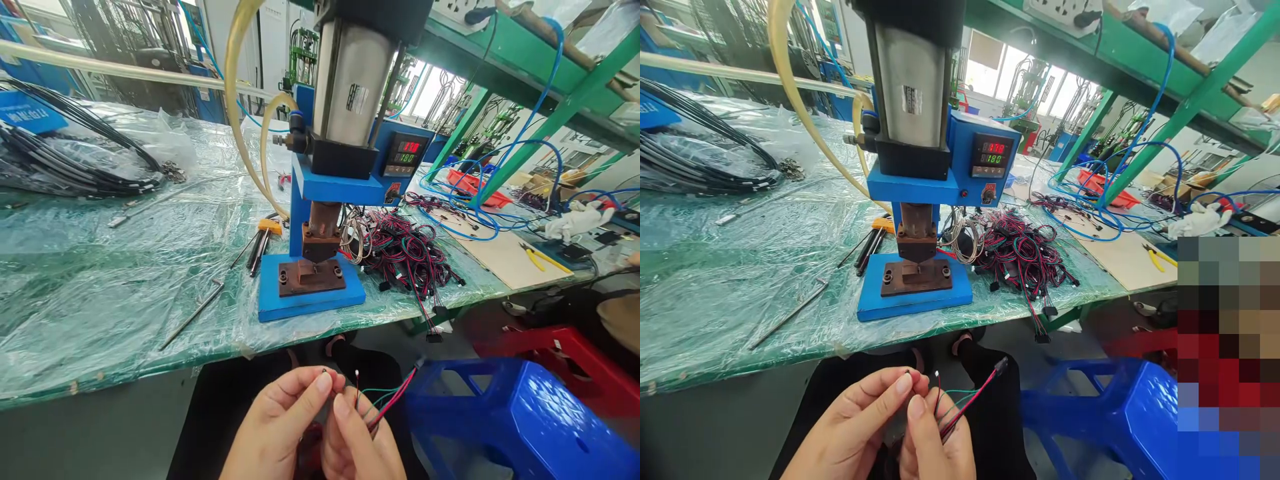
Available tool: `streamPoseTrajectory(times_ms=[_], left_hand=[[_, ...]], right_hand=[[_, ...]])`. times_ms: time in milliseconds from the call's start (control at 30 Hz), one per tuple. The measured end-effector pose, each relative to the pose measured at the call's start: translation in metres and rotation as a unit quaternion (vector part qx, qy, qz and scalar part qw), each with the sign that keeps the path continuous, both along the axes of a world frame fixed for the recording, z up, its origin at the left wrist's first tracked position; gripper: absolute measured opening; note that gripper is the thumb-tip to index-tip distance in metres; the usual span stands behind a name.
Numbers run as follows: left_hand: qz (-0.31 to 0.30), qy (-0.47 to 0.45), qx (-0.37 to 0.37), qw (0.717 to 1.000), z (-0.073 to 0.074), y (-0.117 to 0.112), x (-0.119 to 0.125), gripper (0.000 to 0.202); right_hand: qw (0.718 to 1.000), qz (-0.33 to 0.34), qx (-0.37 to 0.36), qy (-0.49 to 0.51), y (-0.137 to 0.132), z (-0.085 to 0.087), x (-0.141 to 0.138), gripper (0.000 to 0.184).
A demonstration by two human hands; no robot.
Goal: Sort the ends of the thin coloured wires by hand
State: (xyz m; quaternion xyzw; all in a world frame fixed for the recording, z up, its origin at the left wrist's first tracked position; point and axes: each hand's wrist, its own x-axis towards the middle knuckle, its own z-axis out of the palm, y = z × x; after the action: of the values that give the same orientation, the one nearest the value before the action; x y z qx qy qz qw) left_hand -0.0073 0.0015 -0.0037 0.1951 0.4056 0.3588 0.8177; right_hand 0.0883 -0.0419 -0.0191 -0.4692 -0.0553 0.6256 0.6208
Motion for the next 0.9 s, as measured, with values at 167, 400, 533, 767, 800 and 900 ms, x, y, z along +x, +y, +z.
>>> streamPoseTrajectory(times_ms=[167,400,533,767,800,900], left_hand=[[0.031,0.213,0.173,0.961,0.002,0.001,-0.008,0.043],[-0.061,0.266,0.285,0.919,0.015,0.006,-0.003,0.027],[-0.037,0.295,0.370,0.880,0.016,0.001,-0.004,0.021],[-0.037,0.292,0.402,0.867,0.020,0.002,-0.001,0.023],[-0.042,0.294,0.386,0.874,0.019,0.005,-0.001,0.025],[-0.062,0.293,0.330,0.895,0.018,0.014,-0.003,0.032]], right_hand=[[0.988,0.141,0.045,0.036,0.001,-0.003,0.018,0.057],[0.992,0.101,0.032,0.060,-0.011,-0.011,0.014,0.052],[0.991,0.064,0.054,0.100,-0.006,-0.002,0.015,0.043],[0.977,0.093,0.065,0.179,-0.008,-0.003,0.017,0.039],[0.974,0.124,0.076,0.176,-0.010,-0.008,0.017,0.044],[0.968,0.177,0.100,0.149,-0.015,-0.020,0.019,0.051]])
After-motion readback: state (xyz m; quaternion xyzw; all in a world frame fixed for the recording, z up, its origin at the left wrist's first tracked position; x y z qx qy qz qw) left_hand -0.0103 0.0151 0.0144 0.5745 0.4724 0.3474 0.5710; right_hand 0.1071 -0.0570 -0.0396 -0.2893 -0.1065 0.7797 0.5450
